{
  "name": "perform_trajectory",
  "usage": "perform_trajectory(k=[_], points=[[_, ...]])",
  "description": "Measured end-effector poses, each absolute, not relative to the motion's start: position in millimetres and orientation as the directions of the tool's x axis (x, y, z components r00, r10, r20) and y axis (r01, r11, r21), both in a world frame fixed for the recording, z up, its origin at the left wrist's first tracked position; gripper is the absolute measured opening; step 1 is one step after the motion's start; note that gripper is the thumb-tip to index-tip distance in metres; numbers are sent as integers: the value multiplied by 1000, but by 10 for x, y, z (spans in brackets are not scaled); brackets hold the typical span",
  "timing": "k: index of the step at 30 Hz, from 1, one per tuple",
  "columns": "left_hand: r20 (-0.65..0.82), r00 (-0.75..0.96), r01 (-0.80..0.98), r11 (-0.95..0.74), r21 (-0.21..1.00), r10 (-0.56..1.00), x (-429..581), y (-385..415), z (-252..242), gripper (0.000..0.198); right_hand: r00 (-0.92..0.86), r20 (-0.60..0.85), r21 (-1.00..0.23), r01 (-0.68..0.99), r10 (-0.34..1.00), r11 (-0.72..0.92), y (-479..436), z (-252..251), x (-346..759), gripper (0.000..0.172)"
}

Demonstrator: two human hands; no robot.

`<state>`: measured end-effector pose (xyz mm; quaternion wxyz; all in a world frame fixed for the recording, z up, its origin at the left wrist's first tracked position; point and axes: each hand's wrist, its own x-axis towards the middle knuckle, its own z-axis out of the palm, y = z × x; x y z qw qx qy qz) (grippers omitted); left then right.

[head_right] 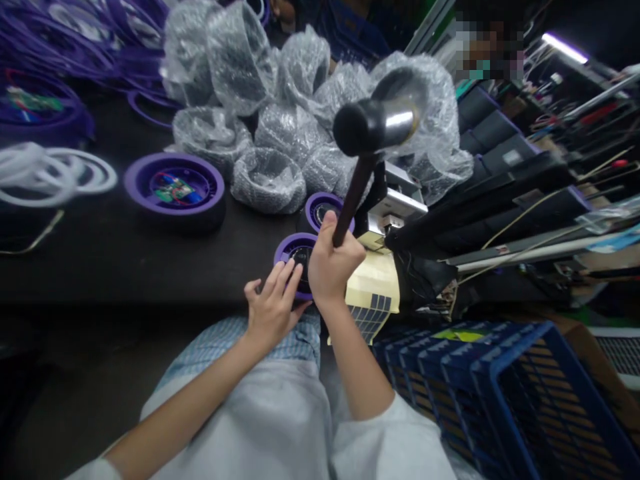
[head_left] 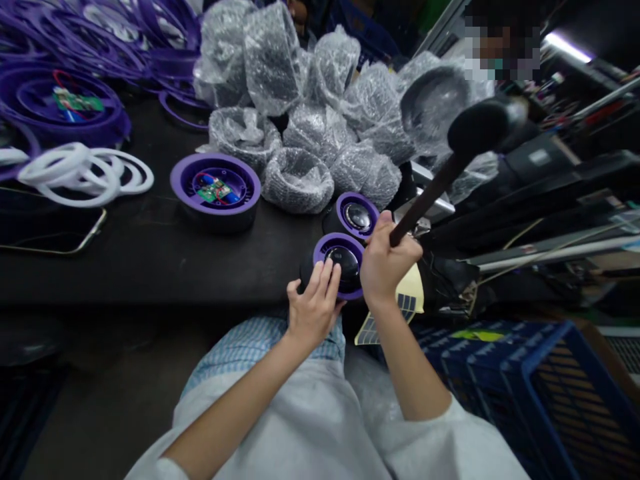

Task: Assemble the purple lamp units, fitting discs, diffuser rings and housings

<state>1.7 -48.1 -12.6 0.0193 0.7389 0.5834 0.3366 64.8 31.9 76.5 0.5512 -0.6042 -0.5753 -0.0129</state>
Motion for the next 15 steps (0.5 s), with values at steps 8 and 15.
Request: perform_trajectory(k=[8, 15], points=[[419, 168, 818, -363, 446, 892, -60, -463, -105, 49, 454, 528, -838, 418, 718, 352, 202, 705, 714, 44], [382, 371, 746, -517, 420, 846, -392, -412, 89, 52, 504, 447, -872, 63, 739, 485, -1, 855, 907, 46]])
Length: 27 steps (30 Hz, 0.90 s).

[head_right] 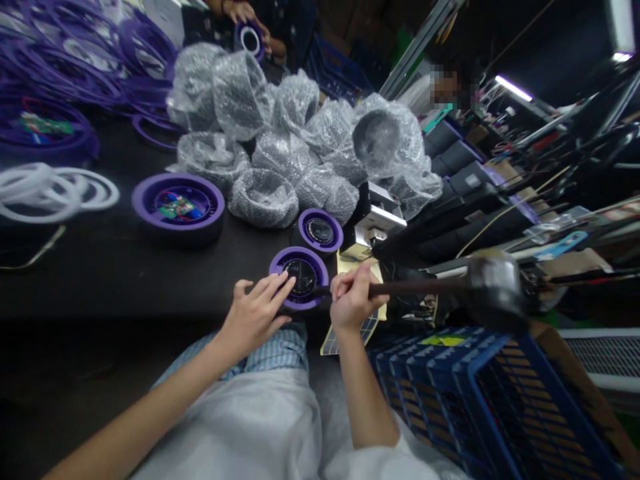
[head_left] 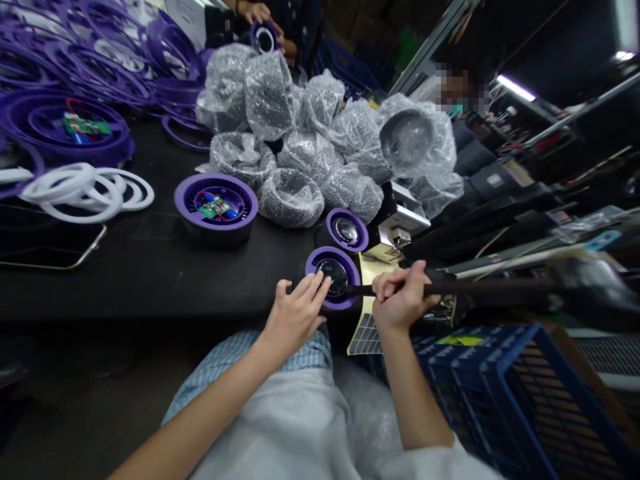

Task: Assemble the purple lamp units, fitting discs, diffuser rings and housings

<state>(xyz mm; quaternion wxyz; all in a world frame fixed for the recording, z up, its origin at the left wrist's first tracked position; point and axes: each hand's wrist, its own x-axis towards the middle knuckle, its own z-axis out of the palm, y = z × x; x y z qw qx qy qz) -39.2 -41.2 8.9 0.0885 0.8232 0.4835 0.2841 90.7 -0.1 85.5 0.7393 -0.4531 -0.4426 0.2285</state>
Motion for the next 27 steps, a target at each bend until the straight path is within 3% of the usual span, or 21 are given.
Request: perform_trajectory(k=[5, 13, 16, 20, 27], points=[[363, 407, 691, -542, 478, 838, -481, -283, 206, 56, 553, 444, -866, 62, 705, 497, -134, 892, 932, 46], [294, 444, 593, -524, 612, 846, -509, -109, 183, 60, 570, 331, -937, 108, 752, 331, 36, 924, 809, 45], [279, 364, 603, -453, 656, 889, -442, -150, 157, 51, 510, 295, -949, 56, 808, 311, 94, 935, 867, 44], [293, 231, 561, -373, 739, 928, -389, -135, 105, 42, 406, 385, -904, -17, 829, 428, 152, 949, 1064, 41], [267, 320, 450, -394, 801, 909, -539, 51, 48, 42, 200, 466, -834, -227, 862, 503, 314, 885, 1265, 43]])
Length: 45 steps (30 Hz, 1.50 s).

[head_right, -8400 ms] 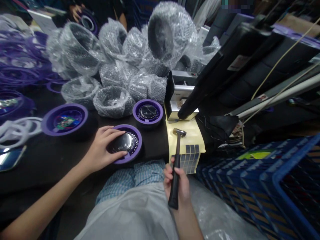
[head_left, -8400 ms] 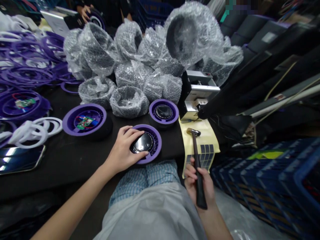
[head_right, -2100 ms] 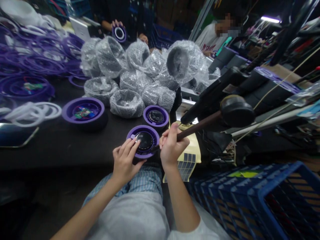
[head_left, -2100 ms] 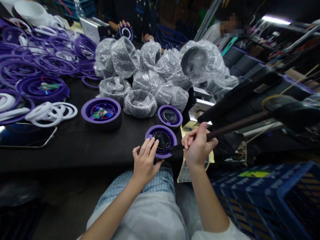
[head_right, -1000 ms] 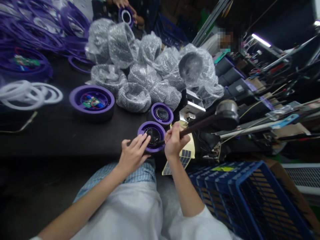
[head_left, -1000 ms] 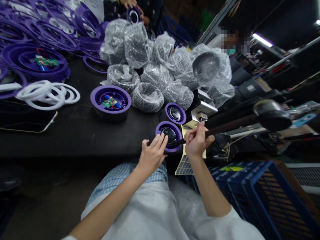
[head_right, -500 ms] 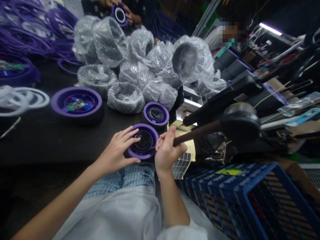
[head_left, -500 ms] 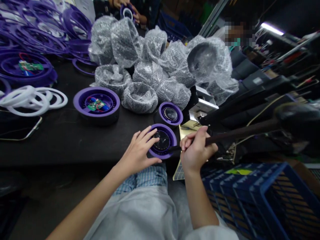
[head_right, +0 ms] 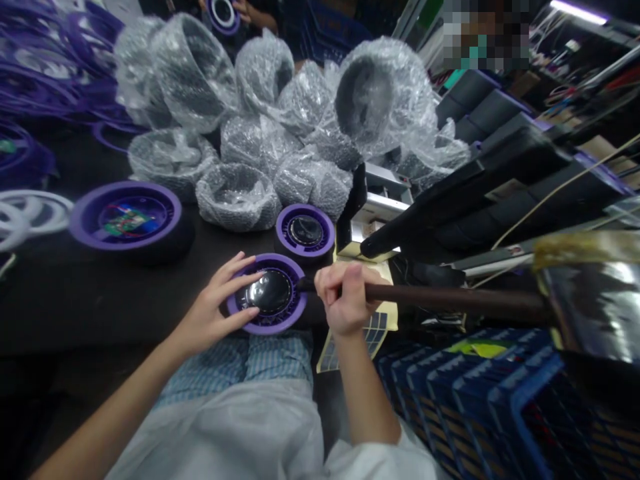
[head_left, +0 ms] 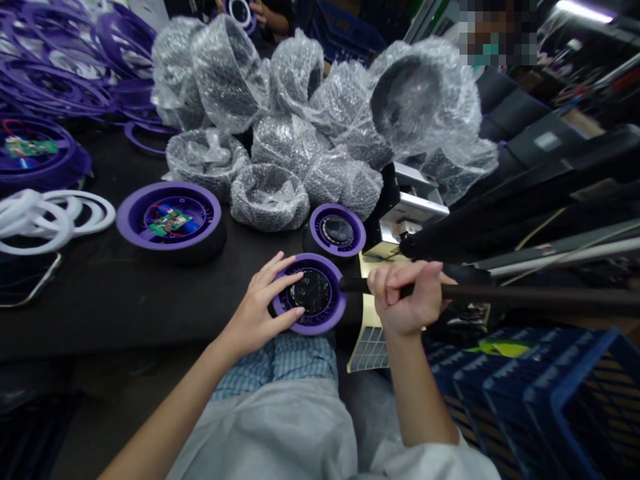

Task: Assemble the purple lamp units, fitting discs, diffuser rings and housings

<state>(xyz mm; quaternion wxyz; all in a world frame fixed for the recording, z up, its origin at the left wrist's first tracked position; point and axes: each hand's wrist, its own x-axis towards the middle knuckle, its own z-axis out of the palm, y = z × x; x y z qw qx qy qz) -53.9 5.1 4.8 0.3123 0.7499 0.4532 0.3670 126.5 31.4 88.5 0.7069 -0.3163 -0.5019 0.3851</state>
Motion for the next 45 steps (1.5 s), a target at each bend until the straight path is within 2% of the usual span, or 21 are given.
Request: perform_trajectory(k=[6, 12, 15, 17, 19, 22, 25, 28, 31, 34, 38, 40, 43, 45], points=[[256, 291, 409, -362, 838, 922, -521, 34, 31, 44, 1, 452, -864, -251, 892, 437, 419, 763, 1240, 44], [236, 276, 370, -329, 869, 932, -483, 10, -7, 49, -214, 550, -835, -182, 807, 520, 445, 746, 1282, 44], [241, 323, 377, -358, 854, 915, -550, 44, -5, 67, -215, 442, -884, -268, 871, 383, 542, 739, 1260, 42], [239, 413, 372, -403, 836, 879, -642, 82, 30, 84, -187, 325, -910, -328, 927, 253, 627, 750, 1235, 42], [212, 530, 377, -452, 808, 821, -749, 123, 84, 93, -157, 243, -918, -355, 957, 174, 691, 782, 1223, 43], [179, 629, 442, -537, 719, 757, -884, 163, 141, 82, -99, 212, -917, -365, 972, 162, 668, 863, 1261, 44], [282, 617, 507, -644, 572, 735, -938, 139, 132, 72, 9, 276, -886, -385, 961, 258, 469, 936, 1349, 43], [411, 544, 614, -680, 400, 732, -861, 26, 83, 53, 133, 348, -844, -386, 928, 372, 186, 964, 1410, 40], [530, 383, 748, -591, 302, 756, -616, -169, 16, 37, 214, 357, -834, -365, 909, 414, -36, 947, 1381, 39], [589, 138, 817, -428, 386, 796, -324, -381, -28, 42, 282, 343, -831, -354, 896, 429, -137, 911, 1278, 39], [476, -15, 687, -337, 643, 879, -283, -447, 48, 68, 342, 299, -848, -332, 891, 413, -151, 885, 1121, 41], [389, 45, 618, -332, 713, 920, -451, -309, 117, 76, 417, 275, -867, -282, 867, 410, -141, 885, 1054, 42], [301, 347, 603, -457, 654, 888, -737, 51, 175, 89, 548, 249, -887, -201, 799, 415, -121, 895, 973, 45], [254, 513, 511, -529, 677, 820, -838, 282, 170, 104, 602, 244, -893, -167, 760, 419, -109, 906, 935, 47]])
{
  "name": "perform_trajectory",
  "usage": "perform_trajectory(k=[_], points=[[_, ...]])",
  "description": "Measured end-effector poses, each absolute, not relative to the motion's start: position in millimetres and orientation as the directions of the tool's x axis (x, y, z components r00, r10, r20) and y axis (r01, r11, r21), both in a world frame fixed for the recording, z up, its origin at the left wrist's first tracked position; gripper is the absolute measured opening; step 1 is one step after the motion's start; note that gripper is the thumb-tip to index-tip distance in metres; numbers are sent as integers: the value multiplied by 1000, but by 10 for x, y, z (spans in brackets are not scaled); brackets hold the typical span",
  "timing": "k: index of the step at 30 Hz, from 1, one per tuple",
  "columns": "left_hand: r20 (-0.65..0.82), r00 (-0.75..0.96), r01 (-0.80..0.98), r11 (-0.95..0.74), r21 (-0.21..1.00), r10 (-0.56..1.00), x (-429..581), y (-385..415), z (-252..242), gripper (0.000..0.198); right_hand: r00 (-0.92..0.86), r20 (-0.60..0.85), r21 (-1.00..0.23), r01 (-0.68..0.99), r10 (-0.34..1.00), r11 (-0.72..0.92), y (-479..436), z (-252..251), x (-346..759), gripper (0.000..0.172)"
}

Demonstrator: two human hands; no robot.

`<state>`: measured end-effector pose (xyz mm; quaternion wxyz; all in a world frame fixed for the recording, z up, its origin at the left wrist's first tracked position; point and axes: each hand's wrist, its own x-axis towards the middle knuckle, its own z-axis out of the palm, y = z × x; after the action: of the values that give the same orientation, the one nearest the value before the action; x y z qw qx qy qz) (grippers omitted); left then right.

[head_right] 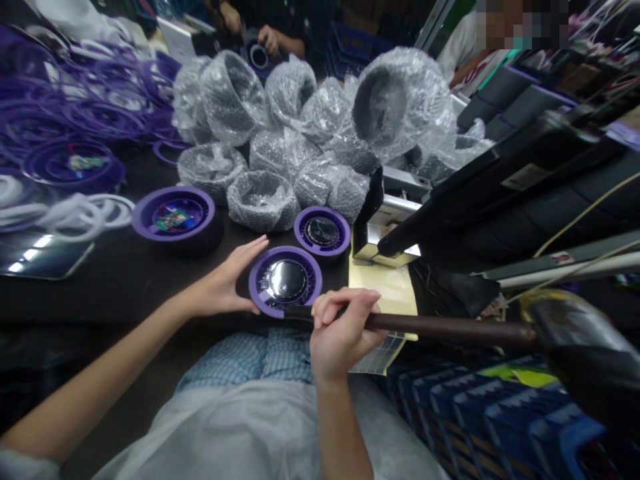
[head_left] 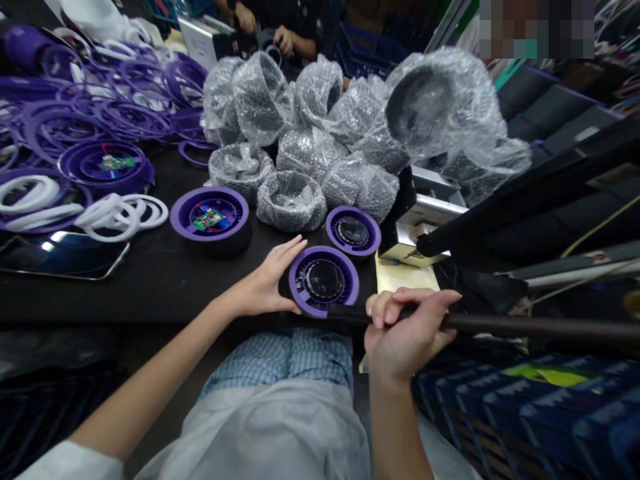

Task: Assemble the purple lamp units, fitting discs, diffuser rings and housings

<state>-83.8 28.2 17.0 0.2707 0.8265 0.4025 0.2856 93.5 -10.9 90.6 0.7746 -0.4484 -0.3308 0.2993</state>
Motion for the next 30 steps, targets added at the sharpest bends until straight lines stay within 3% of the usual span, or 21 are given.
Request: perform_trajectory(k=[2, 5, 12, 15, 25, 30], points=[[222, 600, 423, -540, 727, 769, -840, 410, 139, 108, 630, 234, -900, -148, 741, 410, -102, 918, 912, 48], [253, 567, 363, -513, 778, 784, -716, 338, 66, 96, 652, 225, -911, -122, 724, 393, -99, 928, 901, 48], [331, 133, 466, -353, 811, 934, -296, -317, -96, 97, 638, 200, -948, -67, 744, 312, -134, 902, 868, 42], [349, 37, 493, -321, 809, 936, -173, -435, -113, 96, 626, 239, -956, 18, 743, 292, -159, 902, 839, 39], [388, 18, 513, -342, 787, 921, -138, -455, -182, 97, 573, 324, -946, 217, 753, 242, -106, 873, 761, 39], [397, 15, 506, -349, 789, 918, -127, -448, -202, 94, 422, 168, -984, 127, 891, 125, 170, 840, 833, 45]])
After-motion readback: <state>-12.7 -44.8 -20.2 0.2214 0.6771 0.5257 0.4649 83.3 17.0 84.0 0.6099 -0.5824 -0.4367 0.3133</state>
